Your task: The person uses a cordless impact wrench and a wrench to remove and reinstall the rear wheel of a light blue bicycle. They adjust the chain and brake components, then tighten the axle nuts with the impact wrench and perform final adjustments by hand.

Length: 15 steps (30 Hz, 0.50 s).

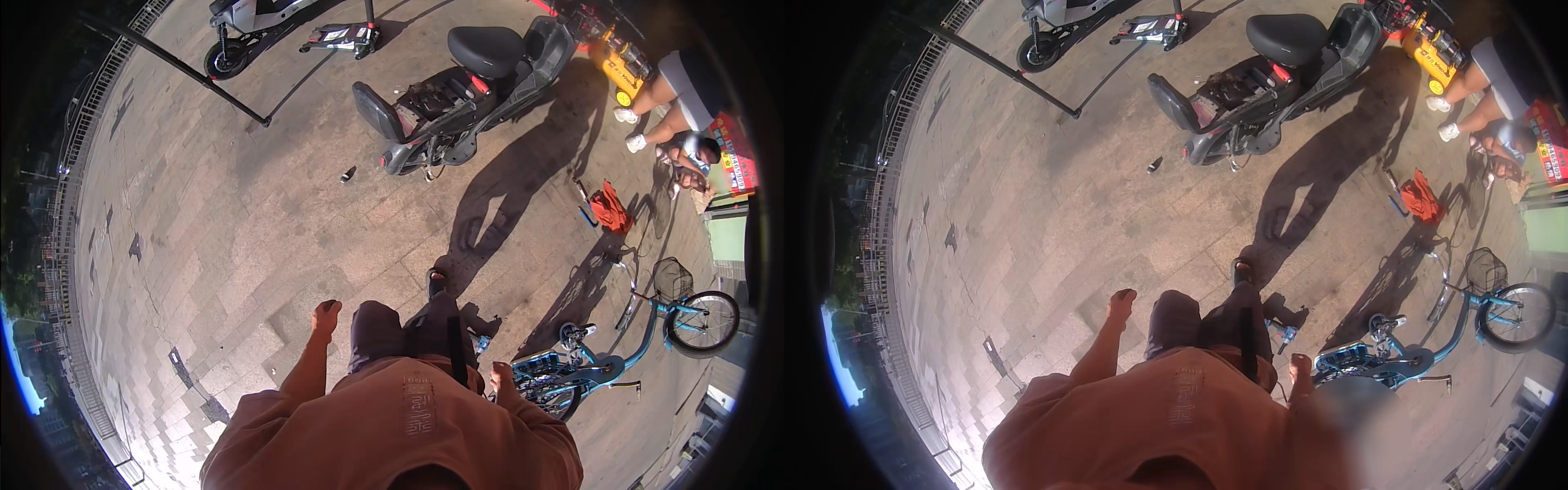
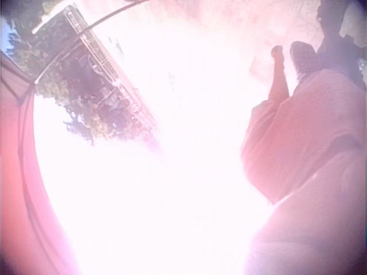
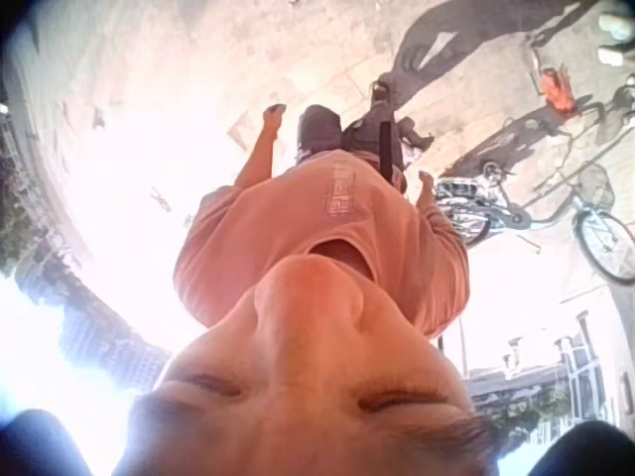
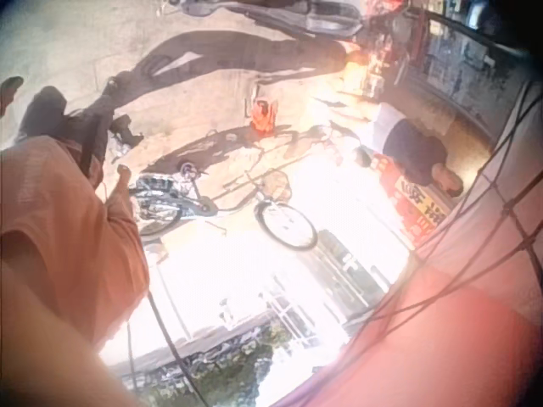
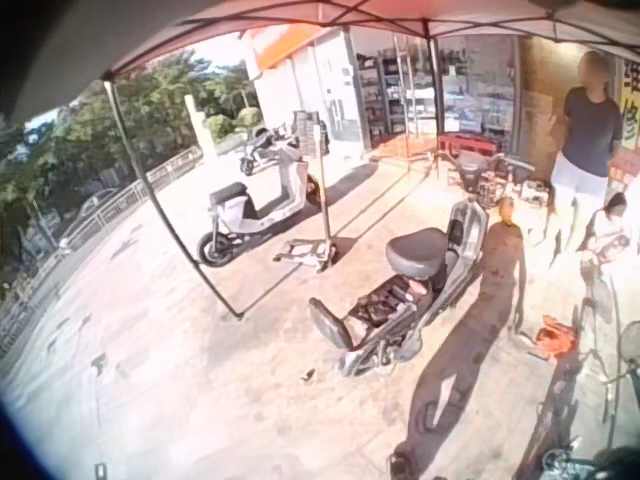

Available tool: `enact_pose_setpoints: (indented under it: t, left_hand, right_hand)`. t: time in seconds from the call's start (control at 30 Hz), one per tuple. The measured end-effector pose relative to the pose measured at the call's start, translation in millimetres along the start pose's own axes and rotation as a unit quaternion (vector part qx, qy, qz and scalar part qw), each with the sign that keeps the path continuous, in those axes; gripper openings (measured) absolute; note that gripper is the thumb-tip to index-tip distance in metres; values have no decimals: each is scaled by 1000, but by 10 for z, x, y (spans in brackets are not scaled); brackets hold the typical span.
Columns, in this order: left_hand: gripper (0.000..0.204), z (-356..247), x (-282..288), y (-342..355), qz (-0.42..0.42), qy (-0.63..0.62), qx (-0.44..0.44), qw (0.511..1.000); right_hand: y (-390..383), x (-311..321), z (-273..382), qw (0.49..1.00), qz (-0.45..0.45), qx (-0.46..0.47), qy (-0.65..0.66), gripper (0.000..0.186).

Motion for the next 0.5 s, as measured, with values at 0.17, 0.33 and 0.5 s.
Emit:
enact_pose_setpoints:
  t: [0.17,0.33,0.5]
  left_hand:
    - [30,694,798,-75,-70,-137,214,965]
    - [34,1093,1429,0,-124,-239,357,895]
    - [32,437,2403,1042,-31,-127,398,908]
  right_hand:
    - [-14,-201,4062,966,88,233,65,27]
    - [-518,-1624,6829,893,267,362,10,27]
    - [-357,-3079,8618,897,317,301,58,24]
Point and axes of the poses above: each hand's wrist, its own y-axis towards the middle knuckle, its own x-axis out of the back of the hand, z = x × y, the point moved 9 cm from there along y, towards the middle knuckle, and after that the axes turned 14 degrees about z, right-handed, at the moved point
